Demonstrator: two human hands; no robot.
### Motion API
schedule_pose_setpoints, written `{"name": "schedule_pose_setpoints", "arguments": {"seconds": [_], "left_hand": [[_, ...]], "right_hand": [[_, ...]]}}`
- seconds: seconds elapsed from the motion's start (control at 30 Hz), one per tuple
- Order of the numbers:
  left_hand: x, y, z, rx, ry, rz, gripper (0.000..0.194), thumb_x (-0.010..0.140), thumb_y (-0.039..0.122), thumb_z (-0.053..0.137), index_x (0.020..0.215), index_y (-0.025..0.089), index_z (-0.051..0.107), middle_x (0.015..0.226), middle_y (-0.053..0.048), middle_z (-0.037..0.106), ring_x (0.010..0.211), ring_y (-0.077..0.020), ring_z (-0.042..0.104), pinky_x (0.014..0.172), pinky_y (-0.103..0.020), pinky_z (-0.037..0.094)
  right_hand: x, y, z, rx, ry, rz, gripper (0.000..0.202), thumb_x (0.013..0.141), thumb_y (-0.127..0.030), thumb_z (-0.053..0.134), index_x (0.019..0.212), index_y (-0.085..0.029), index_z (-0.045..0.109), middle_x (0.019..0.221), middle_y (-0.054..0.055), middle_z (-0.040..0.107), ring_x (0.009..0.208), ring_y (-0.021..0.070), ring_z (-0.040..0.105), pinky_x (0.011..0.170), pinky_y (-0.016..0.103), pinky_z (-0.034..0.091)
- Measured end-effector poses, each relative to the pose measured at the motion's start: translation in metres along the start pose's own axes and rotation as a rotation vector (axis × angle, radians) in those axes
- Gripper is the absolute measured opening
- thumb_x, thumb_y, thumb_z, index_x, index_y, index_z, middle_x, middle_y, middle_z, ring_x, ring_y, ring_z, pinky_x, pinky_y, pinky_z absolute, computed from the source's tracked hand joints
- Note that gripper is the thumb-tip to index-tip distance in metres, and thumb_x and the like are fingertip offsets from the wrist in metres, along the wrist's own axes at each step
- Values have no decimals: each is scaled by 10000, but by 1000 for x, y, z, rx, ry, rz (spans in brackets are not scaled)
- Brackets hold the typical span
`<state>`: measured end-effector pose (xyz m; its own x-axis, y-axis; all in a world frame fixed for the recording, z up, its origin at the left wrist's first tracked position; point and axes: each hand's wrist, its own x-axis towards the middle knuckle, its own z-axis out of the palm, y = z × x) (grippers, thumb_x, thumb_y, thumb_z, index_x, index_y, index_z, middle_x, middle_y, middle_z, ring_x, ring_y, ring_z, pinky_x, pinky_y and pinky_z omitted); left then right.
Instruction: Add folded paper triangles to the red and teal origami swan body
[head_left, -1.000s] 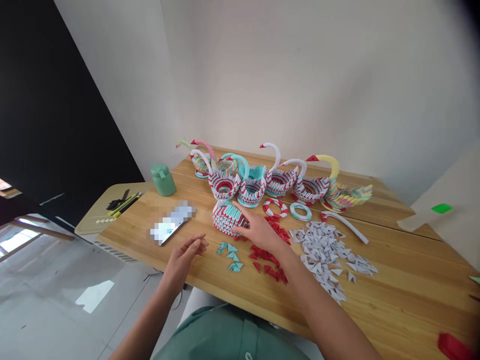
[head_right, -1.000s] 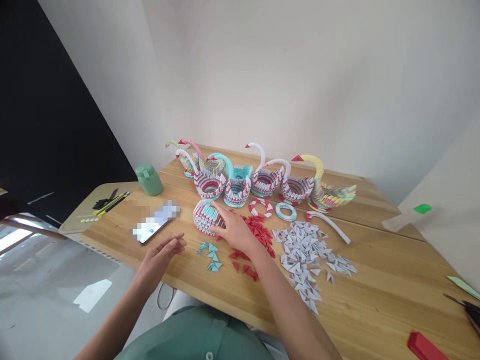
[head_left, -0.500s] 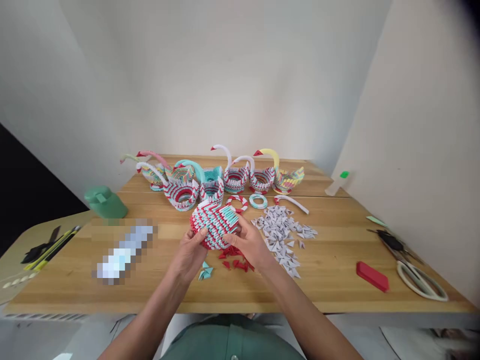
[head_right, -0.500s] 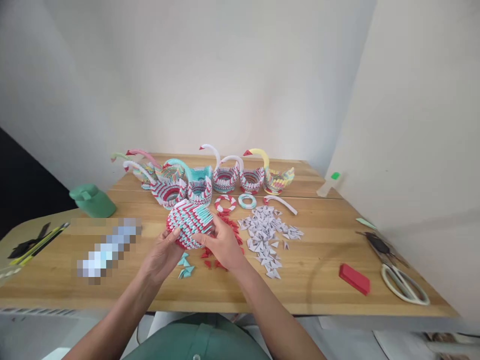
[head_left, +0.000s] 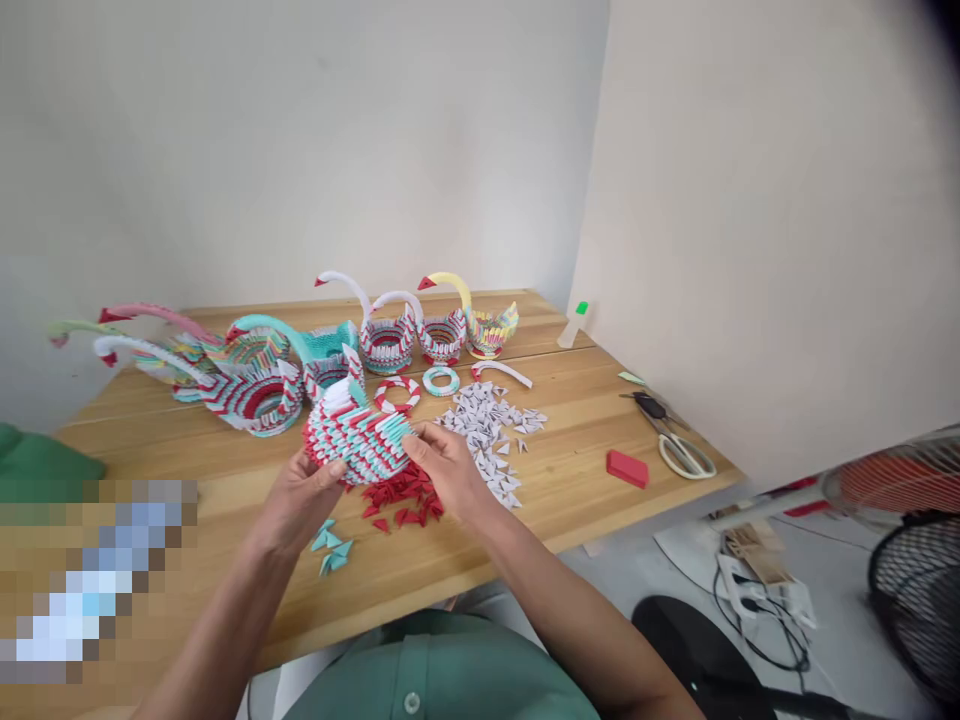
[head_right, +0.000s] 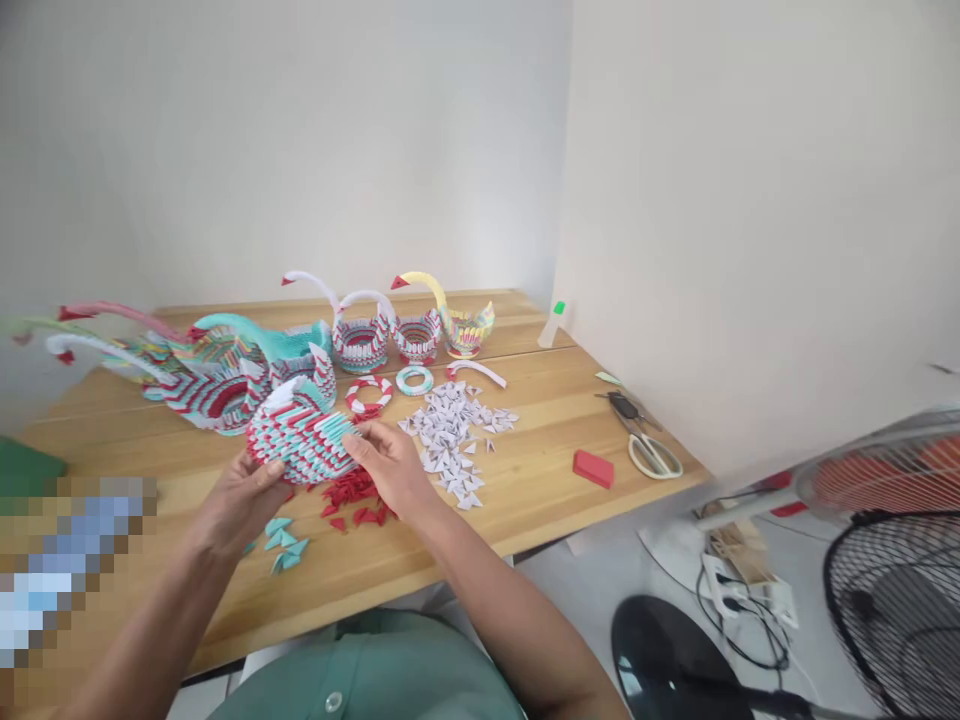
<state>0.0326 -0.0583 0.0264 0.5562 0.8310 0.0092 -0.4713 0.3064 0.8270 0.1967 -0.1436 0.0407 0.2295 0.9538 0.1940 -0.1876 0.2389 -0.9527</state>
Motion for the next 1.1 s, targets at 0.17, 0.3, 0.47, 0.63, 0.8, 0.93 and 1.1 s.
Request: {"name": "schedule_pose_setpoints", "arguments": {"seconds": [0.17, 0.3, 0.47, 0.63, 0.8, 0.93, 1.1], "left_hand": [[14, 1, 1, 32, 2, 115, 498, 669, 240, 819, 1145, 203, 678, 1153, -97, 716, 1160, -308, 614, 1017, -445, 489], [21, -4, -9, 37, 54, 140, 526, 663, 250, 822, 1165, 211, 669, 1115, -84, 731, 1148, -303, 622, 1011, -428, 499], [21, -11, -21, 50, 99, 72, 551, 655, 251, 829, 1180, 220, 663, 1066, -76, 747, 1088, -295, 655, 948, -397, 547], [18, -12, -17, 64, 120, 28, 570, 621, 260, 850, 1162, 234, 674, 1089, -69, 741, 1090, -301, 650, 934, -383, 555], [16, -11, -14, 87, 115, 9, 468, 610, 286, 857, 1052, 209, 720, 1003, -72, 762, 1033, -295, 675, 910, -361, 561], [15, -12, -18, 80, 90, -10, 369, 625, 293, 848, 964, 201, 736, 970, -72, 768, 997, -286, 689, 900, -359, 562], [15, -13, -19, 60, 88, -6, 415, 617, 283, 850, 1004, 197, 727, 968, -87, 767, 976, -304, 695, 900, -407, 559]], "right_hand": [[-13, -3, -53, -358, 92, -102, 285, 903, -419, 554, 1100, -252, 674, 1074, 43, 707, 1001, 213, 638, 886, 343, 468], [-34, -1, -137, -765, 434, -87, 275, 887, -395, 545, 1046, -226, 694, 1074, 78, 718, 999, 249, 645, 915, 406, 462], [-55, 10, -195, -1100, 495, 157, 308, 888, -433, 512, 1048, -232, 681, 1050, 83, 724, 896, 257, 658, 820, 402, 477], [-50, 31, -186, -1284, 489, 132, 202, 831, -383, 598, 908, -222, 691, 970, 91, 699, 969, 286, 596, 857, 408, 425], [-41, 34, -177, -929, 556, 84, 241, 843, -433, 568, 797, -207, 633, 847, 68, 690, 862, 257, 608, 811, 381, 439], [-39, 14, -157, -207, 529, 122, 284, 764, -478, 704, 821, -213, 619, 777, 21, 695, 732, 186, 618, 719, 312, 475], [-34, -2, -126, 299, 386, 182, 297, 688, -336, 829, 916, -248, 660, 664, -41, 625, 590, 106, 546, 581, 231, 450]]}}
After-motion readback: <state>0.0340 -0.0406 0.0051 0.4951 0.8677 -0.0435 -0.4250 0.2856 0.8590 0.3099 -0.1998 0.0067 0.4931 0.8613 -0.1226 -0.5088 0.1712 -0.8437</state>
